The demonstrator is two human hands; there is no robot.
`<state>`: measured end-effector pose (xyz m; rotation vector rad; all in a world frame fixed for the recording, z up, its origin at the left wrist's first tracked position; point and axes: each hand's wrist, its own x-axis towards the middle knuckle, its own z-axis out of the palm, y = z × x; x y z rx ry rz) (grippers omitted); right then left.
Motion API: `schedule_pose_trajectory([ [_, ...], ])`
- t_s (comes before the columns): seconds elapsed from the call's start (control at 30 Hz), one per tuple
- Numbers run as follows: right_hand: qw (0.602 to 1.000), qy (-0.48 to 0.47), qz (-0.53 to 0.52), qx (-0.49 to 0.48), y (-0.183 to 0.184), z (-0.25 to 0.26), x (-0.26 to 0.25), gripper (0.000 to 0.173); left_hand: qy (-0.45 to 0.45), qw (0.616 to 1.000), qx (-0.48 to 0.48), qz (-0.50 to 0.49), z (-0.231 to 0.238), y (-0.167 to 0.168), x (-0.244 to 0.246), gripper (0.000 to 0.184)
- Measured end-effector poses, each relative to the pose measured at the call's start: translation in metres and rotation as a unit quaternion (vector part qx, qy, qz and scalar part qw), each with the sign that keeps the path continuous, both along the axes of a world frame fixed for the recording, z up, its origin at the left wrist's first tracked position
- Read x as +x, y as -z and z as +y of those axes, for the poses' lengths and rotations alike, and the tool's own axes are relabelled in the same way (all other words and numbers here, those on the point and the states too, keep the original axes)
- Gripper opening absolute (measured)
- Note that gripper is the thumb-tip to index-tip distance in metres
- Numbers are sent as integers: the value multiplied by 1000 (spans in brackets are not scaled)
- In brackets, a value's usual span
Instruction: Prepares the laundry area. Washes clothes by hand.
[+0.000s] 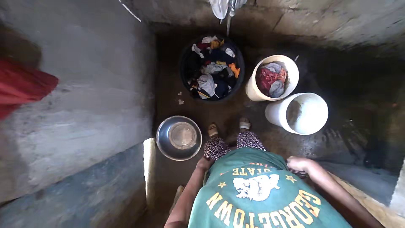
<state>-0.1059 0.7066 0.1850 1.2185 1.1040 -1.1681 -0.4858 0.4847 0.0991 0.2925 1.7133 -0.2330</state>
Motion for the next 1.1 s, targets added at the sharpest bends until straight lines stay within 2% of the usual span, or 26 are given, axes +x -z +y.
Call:
schedule_pose_trajectory([
  [0.07,997,-26,61,-37,-18,5,19,35,-10,1000,-18,-9,-7,-4,10,68],
  [0.17,995,31,92,-31,-73,16,17,26,0,1000,-11,-28,-17,-4,25,55],
  [0.23,993,63,101,7,-84,19,18,23,6,999,11,-37,-20,0,35,44],
  [0.3,992,63,103,40,-67,13,29,20,-9,998,32,-61,-21,-7,41,36],
  [0.4,991,15,113,72,-18,4,54,25,-81,986,60,-135,-27,-32,43,25],
  [0.5,990,-1,91,105,-3,8,52,24,-135,968,63,-204,-34,-67,42,13],
  [0.6,995,-49,67,55,8,30,44,21,-185,958,57,-211,-26,-93,50,7],
  [0.67,994,-86,65,8,12,49,44,20,-228,958,87,-154,-24,-85,62,12],
  [0.73,990,-109,87,-32,18,76,39,32,-245,958,123,-80,-16,-64,74,22],
  [0.8,989,-62,132,-28,36,101,30,52,-205,969,137,-6,-6,-36,86,32],
  [0.9,986,40,154,45,84,104,-4,48,-90,992,69,63,15,2,90,64],
  [0.93,986,56,145,62,102,91,-17,51,-46,996,47,59,20,12,88,64],
  [1.0,990,31,118,67,129,58,-41,57,39,998,24,42,27,24,81,47],
  [1.07,992,-44,93,76,134,28,-61,44,77,996,25,43,28,26,75,40],
  [1.1,990,-65,94,87,133,18,-66,38,61,996,39,50,23,28,71,39],
])
